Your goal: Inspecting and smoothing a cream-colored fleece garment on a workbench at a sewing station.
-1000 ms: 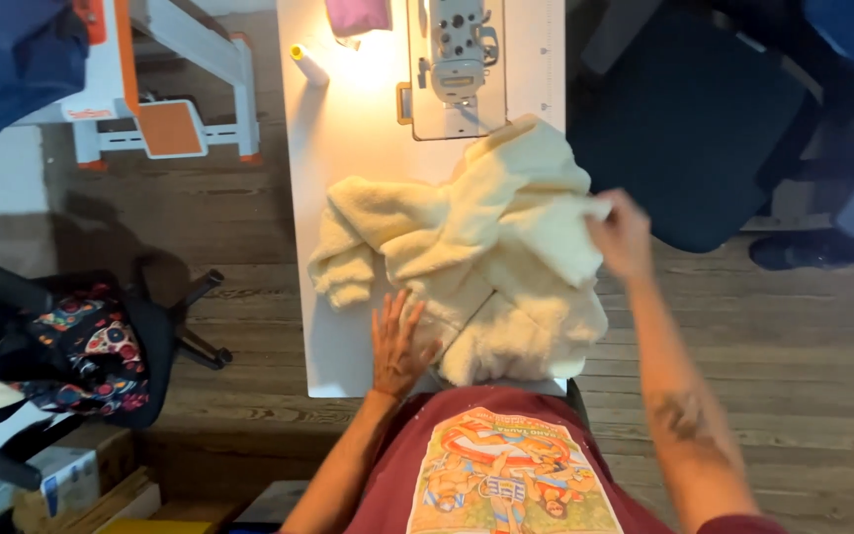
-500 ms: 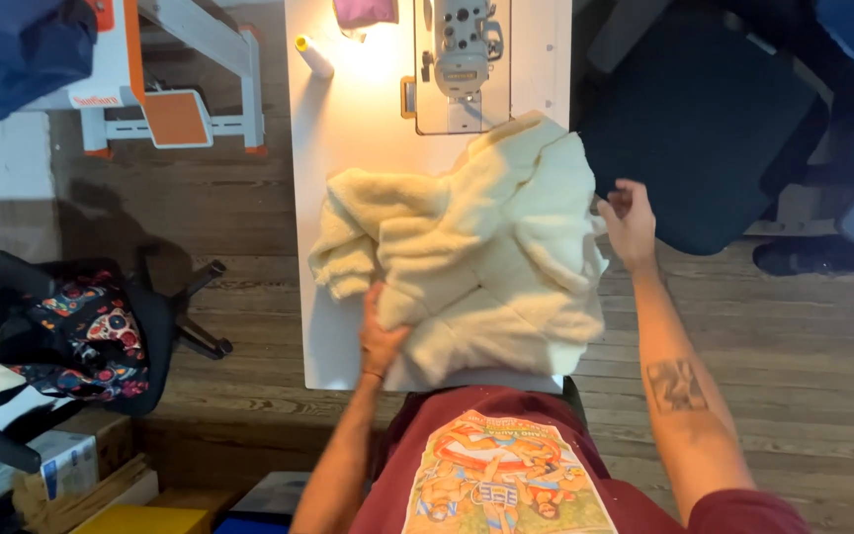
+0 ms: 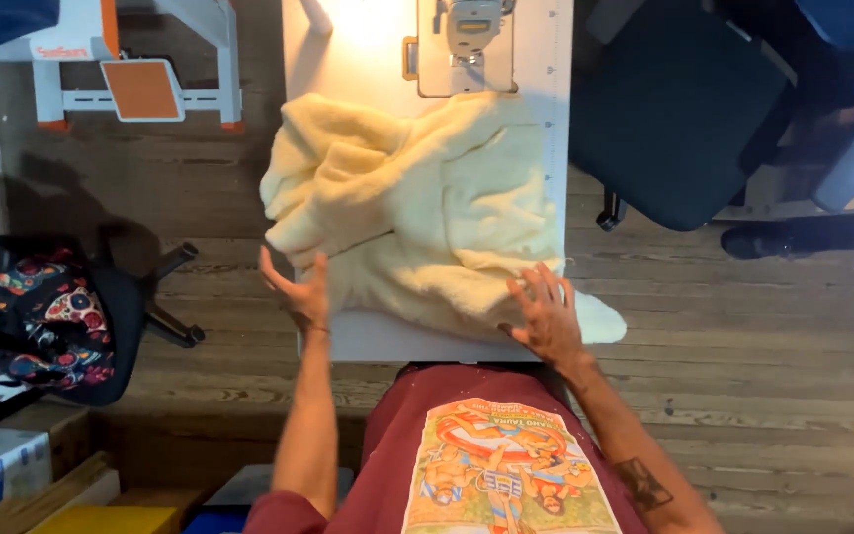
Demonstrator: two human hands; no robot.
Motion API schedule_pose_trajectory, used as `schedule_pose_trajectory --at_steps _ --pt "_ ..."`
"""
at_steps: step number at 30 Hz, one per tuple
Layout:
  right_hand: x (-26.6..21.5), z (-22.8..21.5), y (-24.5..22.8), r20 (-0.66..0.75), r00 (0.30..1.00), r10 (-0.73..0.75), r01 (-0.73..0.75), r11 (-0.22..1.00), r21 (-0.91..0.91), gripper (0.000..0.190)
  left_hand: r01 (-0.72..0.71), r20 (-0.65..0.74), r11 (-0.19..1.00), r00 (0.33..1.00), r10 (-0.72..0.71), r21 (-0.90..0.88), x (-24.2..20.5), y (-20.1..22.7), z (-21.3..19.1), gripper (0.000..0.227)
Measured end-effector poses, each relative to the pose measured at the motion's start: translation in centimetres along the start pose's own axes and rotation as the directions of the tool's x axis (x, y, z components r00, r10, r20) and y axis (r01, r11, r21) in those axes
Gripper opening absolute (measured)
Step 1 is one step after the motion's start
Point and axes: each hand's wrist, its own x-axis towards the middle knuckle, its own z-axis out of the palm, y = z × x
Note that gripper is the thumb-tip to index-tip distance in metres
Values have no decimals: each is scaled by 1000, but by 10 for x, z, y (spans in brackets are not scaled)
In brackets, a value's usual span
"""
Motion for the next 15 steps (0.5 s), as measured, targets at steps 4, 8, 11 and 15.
schedule_pose_trajectory --at_steps 4,8,11,15 --pt "-40 57 2 -50 998 -34 28 993 -113 82 439 20 845 890 -455 -306 -93 -46 24 108" --pt "-59 78 13 -222 973 -67 103 982 158 78 648 174 655 750 -638 -389 -134 -26 45 98" --pt "-53 66 3 -319 935 156 -168 986 -12 85 649 406 502 755 -515 -572 -125 -38 81 98" --pt "-94 109 25 86 978 189 -177 976 -129 49 534 334 605 844 -419 -591 -113 -30 76 87"
